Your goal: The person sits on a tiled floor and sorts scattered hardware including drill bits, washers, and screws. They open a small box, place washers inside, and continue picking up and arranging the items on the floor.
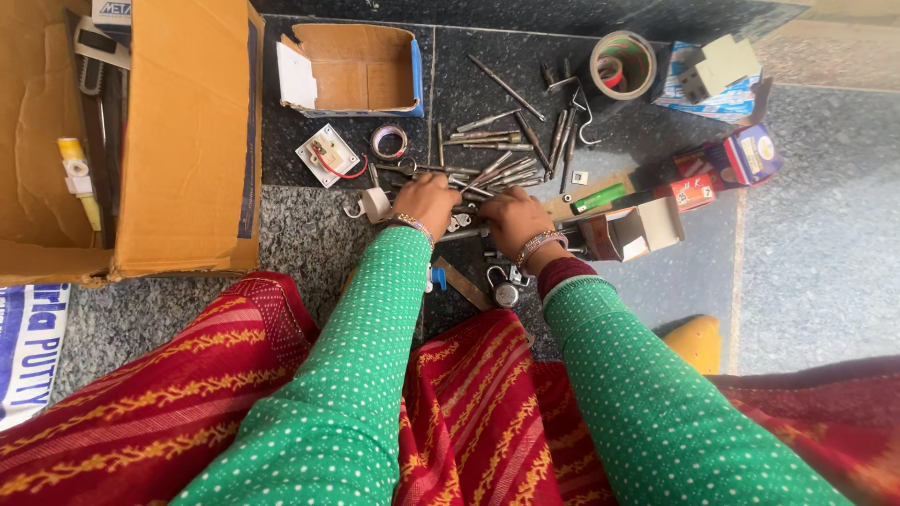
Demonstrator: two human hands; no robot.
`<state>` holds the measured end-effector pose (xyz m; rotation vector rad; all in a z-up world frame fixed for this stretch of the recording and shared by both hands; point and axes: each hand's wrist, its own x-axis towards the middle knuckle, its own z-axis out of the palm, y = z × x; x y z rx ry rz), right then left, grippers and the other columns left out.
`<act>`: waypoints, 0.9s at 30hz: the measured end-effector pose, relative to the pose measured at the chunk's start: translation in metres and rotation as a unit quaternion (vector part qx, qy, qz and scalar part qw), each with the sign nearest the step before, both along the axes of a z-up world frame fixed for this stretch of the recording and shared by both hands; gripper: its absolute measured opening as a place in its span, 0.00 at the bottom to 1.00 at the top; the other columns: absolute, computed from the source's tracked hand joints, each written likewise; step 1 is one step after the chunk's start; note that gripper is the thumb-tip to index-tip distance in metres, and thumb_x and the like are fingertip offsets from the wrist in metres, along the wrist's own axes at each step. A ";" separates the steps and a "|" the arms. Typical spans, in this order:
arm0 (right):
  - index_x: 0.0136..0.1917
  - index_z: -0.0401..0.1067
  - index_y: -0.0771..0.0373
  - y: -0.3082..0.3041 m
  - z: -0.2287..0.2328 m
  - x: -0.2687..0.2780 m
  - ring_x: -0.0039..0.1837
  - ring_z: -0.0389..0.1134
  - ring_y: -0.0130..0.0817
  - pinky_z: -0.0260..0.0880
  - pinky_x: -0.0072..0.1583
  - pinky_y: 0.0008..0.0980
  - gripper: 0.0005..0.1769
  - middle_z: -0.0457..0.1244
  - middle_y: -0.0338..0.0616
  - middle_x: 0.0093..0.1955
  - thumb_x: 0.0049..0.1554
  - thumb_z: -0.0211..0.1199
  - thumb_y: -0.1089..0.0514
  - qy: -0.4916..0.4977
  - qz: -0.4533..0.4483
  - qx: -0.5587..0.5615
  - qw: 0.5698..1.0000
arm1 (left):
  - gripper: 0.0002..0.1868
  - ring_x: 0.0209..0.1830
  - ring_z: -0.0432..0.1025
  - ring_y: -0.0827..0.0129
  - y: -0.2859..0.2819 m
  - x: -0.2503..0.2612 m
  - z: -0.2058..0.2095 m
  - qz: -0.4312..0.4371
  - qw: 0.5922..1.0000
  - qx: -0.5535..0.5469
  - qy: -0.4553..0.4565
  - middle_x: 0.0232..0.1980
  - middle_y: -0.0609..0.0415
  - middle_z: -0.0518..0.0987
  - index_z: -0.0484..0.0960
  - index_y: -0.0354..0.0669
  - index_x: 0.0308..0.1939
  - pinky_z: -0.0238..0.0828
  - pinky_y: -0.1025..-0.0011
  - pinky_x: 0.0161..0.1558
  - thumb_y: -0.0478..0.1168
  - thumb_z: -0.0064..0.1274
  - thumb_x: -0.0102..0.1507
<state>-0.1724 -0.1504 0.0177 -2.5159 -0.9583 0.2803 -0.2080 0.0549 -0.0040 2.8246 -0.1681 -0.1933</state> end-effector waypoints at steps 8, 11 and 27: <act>0.53 0.79 0.56 -0.005 -0.011 0.005 0.61 0.67 0.47 0.69 0.62 0.44 0.13 0.70 0.43 0.55 0.55 0.60 0.62 0.012 -0.064 0.031 0.997 | 0.17 0.54 0.70 0.53 -0.003 0.000 0.025 -0.040 0.999 -0.032 -0.014 0.46 0.47 0.76 0.87 0.47 0.44 0.68 0.53 0.53 0.45 0.66 0.53; 0.55 0.79 0.57 -0.009 -0.012 0.002 0.62 0.67 0.47 0.68 0.62 0.44 0.15 0.70 0.44 0.57 0.54 0.60 0.62 0.009 -0.086 0.041 0.995 | 0.15 0.55 0.71 0.54 -0.012 0.002 0.028 -0.039 0.999 -0.031 -0.001 0.47 0.49 0.76 0.87 0.47 0.42 0.68 0.53 0.55 0.46 0.66 0.54; 0.54 0.80 0.58 -0.021 -0.020 0.015 0.61 0.68 0.50 0.67 0.63 0.45 0.14 0.70 0.47 0.57 0.53 0.64 0.59 0.077 -0.107 0.024 0.991 | 0.07 0.44 0.78 0.49 -0.037 0.012 -0.006 0.071 0.997 -0.025 0.006 0.43 0.45 0.80 0.85 0.47 0.40 0.76 0.53 0.45 0.35 0.57 0.58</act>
